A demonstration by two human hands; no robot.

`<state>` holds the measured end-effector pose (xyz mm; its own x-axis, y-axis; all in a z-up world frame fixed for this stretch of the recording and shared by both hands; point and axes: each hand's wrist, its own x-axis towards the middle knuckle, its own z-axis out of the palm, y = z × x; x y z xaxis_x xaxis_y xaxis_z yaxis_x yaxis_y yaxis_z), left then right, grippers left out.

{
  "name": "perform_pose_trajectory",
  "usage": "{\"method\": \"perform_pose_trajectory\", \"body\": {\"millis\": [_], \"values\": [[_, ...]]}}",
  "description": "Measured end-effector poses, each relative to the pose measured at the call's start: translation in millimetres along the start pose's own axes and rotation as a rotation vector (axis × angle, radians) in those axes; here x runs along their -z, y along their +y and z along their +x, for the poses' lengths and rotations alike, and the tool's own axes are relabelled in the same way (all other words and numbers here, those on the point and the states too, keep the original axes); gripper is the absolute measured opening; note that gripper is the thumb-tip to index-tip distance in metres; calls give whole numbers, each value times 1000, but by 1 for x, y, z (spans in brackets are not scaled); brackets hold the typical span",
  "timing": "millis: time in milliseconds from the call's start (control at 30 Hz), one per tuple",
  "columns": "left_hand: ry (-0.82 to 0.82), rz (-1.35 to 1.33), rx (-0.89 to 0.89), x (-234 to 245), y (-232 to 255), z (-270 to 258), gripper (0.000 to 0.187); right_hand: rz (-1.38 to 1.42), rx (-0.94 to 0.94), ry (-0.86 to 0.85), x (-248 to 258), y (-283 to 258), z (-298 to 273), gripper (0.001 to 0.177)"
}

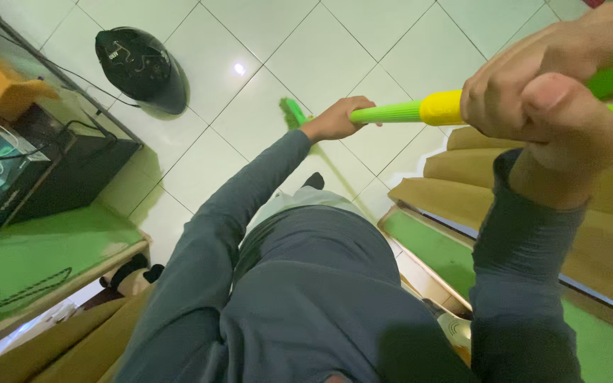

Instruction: The person sweeps a tiled floor using a green and yellow broom. They move the broom back and forth across the floor, gathering debris into a small pile near a floral-patterned bed and a black helmet. The person navigates around furniture and a curtain while sweeping.

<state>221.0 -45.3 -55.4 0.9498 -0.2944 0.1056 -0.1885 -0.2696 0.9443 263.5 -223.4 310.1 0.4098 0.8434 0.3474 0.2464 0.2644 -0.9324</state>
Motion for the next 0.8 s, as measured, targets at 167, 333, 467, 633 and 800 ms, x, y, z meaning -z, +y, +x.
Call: {"method": "perform_pose_trajectory", "body": {"millis": [167, 333, 467, 633, 800], "values": [[118, -25, 3, -13, 4, 19, 27, -40, -14, -99, 24, -3, -5, 53], [256, -124, -28, -32, 29, 36, 34, -76, -6, -189, 48, 0, -18, 53], [394, -95, 67, -48, 34, 42, 37, -83, 24, -302, 63, 6, -7, 53], [319, -120, 131, -46, 5, 34, 45, -83, 35, -361, 67, 3, 1, 53], [246, -117, 32, -34, -5, 39, 40, -95, 30, -348, 66, 17, 19, 54]]}}
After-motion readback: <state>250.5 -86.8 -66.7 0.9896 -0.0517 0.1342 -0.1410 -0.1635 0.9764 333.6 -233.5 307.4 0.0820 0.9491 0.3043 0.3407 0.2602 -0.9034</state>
